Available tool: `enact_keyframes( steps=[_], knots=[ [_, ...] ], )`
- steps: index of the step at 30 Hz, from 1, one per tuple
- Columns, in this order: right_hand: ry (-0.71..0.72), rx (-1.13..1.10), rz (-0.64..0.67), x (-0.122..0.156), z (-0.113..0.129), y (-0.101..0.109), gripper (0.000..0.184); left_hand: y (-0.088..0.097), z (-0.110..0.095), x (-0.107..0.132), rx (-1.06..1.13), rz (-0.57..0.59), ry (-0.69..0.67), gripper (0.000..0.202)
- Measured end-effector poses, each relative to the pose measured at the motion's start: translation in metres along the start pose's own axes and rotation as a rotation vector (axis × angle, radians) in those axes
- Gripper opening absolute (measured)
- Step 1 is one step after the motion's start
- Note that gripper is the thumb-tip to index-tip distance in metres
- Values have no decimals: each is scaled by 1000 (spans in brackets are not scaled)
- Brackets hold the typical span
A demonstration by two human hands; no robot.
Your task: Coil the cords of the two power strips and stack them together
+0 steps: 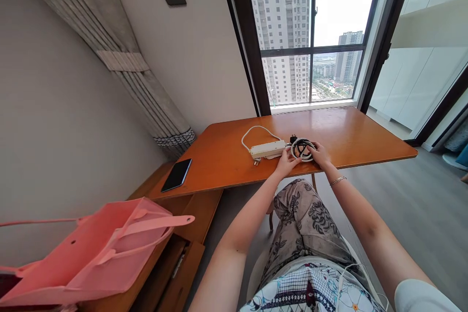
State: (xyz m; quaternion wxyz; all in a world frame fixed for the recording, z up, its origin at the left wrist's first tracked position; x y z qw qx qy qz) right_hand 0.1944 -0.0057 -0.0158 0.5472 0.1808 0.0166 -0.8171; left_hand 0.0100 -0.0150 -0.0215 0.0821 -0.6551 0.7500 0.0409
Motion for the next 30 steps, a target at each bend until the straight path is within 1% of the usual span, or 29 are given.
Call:
enact_keyframes(
  steps=[2, 4, 6, 8, 10, 12, 15, 18, 20, 22, 25, 30],
  knots=[
    [8, -19, 15, 3, 4, 3, 48, -1, 0, -7, 87, 87, 29, 79],
    [25, -91, 46, 6, 9, 8, 50, -2, -2, -10, 166, 118, 41, 77],
    [42, -201, 111, 9, 12, 13, 56, -3, -4, -10, 262, 111, 43, 72],
    [51, -293, 199, 11, 14, 17, 66, -5, -5, -8, 360, 114, 44, 67],
    [55, -316, 270, 11, 13, 18, 75, -6, -5, -6, 439, 112, 45, 63],
    [64, -304, 300, 10, 10, 17, 80, -5, -3, -6, 487, 82, 47, 61],
    [74, -258, 283, 8, 5, 14, 86, -4, 1, -9, 518, 45, 55, 59],
    [83, -227, 271, 7, 2, 12, 88, -3, 5, -14, 512, 51, 69, 51],
    [78, -230, 261, 7, 3, 12, 86, -4, 6, -16, 503, 60, 87, 43],
    [65, -250, 236, 8, 4, 12, 79, -4, 6, -18, 503, 73, 87, 40],
    [41, -279, 212, 9, 5, 12, 69, -4, 6, -17, 482, 99, 50, 47],
    [-2, -315, 192, 8, 4, 11, 65, -3, 10, -15, 407, 95, -10, 54]
  ],
)
Point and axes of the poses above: each hand's wrist, its own x-axis away from the middle knuckle, its own y-axis out of the back of the hand, z = x × y, the point moved 1 cm from there along -x, towards the middle knuckle, and after that the axes turned 10 degrees about -z, right-handed, at the moved point
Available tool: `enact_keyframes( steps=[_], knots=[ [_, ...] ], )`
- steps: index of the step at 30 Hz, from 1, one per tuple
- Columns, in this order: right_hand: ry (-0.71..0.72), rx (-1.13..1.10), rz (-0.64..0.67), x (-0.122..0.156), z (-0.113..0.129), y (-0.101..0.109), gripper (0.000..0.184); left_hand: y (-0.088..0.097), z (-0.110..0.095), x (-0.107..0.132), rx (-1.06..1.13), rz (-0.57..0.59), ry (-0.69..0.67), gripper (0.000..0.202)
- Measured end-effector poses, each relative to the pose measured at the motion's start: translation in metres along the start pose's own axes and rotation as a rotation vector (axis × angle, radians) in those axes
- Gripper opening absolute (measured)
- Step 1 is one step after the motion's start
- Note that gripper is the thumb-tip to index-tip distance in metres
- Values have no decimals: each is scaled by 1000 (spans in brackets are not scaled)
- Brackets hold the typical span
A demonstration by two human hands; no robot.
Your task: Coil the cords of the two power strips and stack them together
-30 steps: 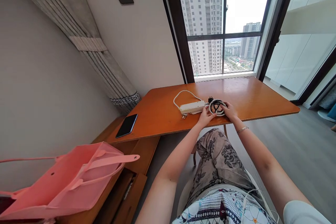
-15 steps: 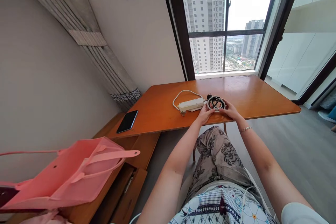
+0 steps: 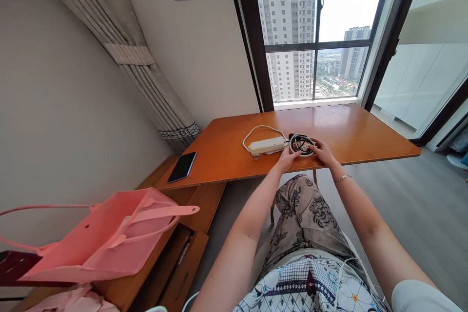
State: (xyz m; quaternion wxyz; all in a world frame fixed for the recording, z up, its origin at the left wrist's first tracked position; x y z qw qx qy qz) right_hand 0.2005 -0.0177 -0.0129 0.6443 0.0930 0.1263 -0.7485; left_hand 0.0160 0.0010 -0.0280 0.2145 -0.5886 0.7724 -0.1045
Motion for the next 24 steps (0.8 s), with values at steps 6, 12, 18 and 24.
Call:
enact_keyframes(
  steps=[6, 12, 18, 24],
  knots=[
    [-45, -18, 23, -3, -1, 2, 61, 3, 5, -4, -41, -32, -42, 55],
    [-90, -47, 65, 2, 5, 1, 59, 6, 8, -6, -146, -90, -85, 53],
    [-52, 8, 38, 0, 0, -2, 59, 6, 9, -6, -189, -112, -106, 54],
    [3, 151, -8, -5, -6, -3, 57, 4, 8, -7, -233, -166, -135, 54]
  ],
)
Point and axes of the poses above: each hand's wrist, its own x-axis away from the middle knuckle, its own y-axis out of the back of the hand, z = x × y, the point moved 1 cm from there along -x, towards the middle knuckle, and after that the axes turned 10 degrees about -z, right-handed, at the moved point
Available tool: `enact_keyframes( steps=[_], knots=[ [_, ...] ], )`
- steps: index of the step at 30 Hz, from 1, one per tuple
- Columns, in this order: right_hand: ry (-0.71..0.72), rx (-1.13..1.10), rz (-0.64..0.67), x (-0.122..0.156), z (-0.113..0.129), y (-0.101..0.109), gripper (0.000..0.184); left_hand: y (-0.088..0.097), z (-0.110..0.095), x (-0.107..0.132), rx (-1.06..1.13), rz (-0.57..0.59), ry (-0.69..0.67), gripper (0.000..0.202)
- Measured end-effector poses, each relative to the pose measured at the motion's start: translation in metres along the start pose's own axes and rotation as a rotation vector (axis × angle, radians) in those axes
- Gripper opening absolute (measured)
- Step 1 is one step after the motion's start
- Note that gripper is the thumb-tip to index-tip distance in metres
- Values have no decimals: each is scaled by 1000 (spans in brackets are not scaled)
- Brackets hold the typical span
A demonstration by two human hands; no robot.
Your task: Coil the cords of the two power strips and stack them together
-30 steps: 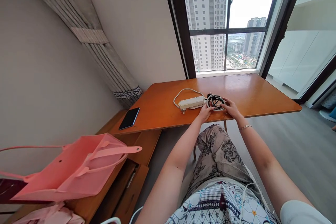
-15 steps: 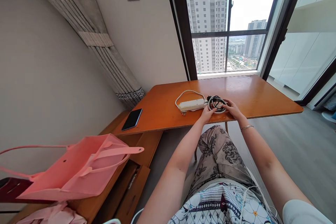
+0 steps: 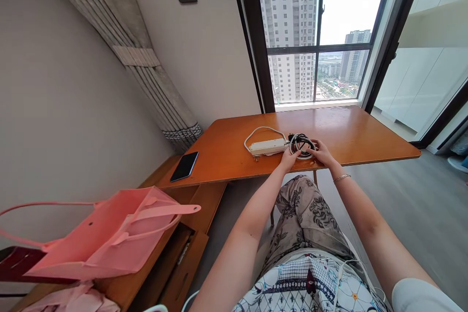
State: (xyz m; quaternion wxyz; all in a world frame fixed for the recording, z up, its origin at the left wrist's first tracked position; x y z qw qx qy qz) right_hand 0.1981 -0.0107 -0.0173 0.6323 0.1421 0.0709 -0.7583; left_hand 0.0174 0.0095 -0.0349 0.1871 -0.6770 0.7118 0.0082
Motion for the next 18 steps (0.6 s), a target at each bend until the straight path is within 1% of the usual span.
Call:
enact_keyframes(
  steps=[2, 5, 8, 10, 11, 13, 18],
  knots=[
    [20, 128, -55, -1, -1, -2, 48, -1, -1, 1, -20, -6, -1, 53],
    [46, 274, -148, -1, -1, -5, 37, -3, -2, 6, -32, 51, 24, 54],
    [48, 308, -200, 2, 0, -6, 30, -4, -3, 10, -44, 102, 45, 63],
    [45, 330, -212, 4, 3, -5, 27, -4, -5, 12, -66, 87, 45, 64],
    [43, 338, -209, 6, 4, -4, 29, -4, -6, 12, -76, 71, 44, 62],
    [48, 323, -179, 9, 8, -3, 37, -4, -9, 12, -83, 37, 41, 58],
    [162, 180, -10, 10, 13, -4, 61, -6, -12, 10, -38, -43, 15, 48]
  ],
)
Point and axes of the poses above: each hand's wrist, its own x-axis away from the middle knuckle, its own y-axis out of the back of the hand, z = x × y, the point moved 1 cm from there along -x, towards the middle knuckle, and after that the axes turned 10 degrees about -z, right-handed, at the moved point
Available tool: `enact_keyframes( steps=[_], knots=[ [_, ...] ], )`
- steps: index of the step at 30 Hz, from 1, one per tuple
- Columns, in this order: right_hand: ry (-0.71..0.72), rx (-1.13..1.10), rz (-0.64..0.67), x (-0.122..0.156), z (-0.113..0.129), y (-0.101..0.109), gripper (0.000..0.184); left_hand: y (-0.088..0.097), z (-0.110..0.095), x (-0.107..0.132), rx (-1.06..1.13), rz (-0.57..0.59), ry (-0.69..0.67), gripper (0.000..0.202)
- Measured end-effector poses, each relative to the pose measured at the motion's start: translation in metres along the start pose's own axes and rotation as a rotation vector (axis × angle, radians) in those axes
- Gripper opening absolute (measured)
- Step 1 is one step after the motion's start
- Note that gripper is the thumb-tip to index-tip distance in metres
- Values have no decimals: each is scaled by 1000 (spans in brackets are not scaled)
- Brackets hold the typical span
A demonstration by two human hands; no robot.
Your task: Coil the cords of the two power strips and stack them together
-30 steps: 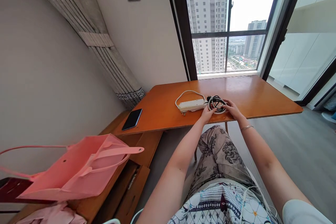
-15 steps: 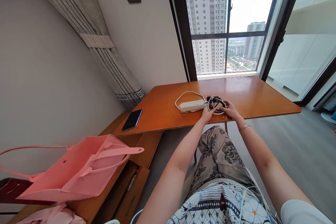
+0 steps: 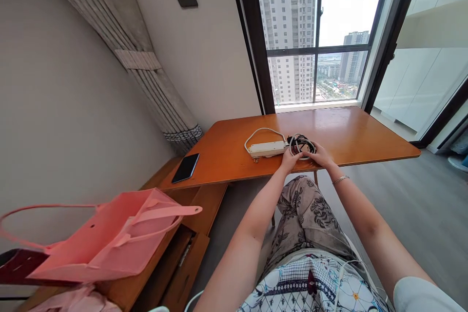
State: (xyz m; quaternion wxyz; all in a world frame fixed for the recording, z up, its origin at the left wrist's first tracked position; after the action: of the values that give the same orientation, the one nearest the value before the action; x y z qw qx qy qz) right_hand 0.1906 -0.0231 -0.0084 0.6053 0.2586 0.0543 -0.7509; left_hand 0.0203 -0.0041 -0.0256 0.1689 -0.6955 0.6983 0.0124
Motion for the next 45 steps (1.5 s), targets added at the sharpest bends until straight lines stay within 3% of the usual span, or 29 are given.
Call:
enact_keyframes(
  steps=[7, 13, 19, 26, 31, 37, 41, 45],
  knots=[
    [-12, 117, -114, 1, -6, -2, 61, -2, 6, -4, -172, -193, -25, 34],
    [-122, 162, -174, -2, -11, -4, 43, 1, 4, -1, -50, -97, 9, 31],
    [-222, -130, -206, -7, -19, -5, 71, 3, -1, 3, 27, -74, 16, 41],
    [-248, -284, -92, -17, -17, -11, 52, 3, -5, 3, 33, -62, 16, 38],
    [-265, -283, -126, -23, -17, -12, 46, 11, -24, -12, -162, 99, -112, 26],
    [-237, -242, -284, -38, -15, -13, 33, 31, -32, -6, -610, 306, -408, 58],
    [-212, -217, -349, -56, -2, 4, 25, 44, -27, 1, -847, 262, -481, 67],
    [-118, -185, -387, -75, 18, 38, 20, 56, -24, -11, -975, 216, -481, 64]
  ],
)
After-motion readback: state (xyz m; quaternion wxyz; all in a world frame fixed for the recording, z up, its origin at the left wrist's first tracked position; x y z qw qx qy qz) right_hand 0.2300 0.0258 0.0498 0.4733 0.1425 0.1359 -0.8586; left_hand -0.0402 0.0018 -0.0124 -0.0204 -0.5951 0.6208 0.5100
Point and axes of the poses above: each hand's wrist, its own x-axis away from the middle knuckle, its own y-axis out of the back of the hand, z = x × y, the point moved 1 cm from there along -x, towards the middle knuckle, and after that the axes turned 10 degrees about -z, right-handed, at the moved point
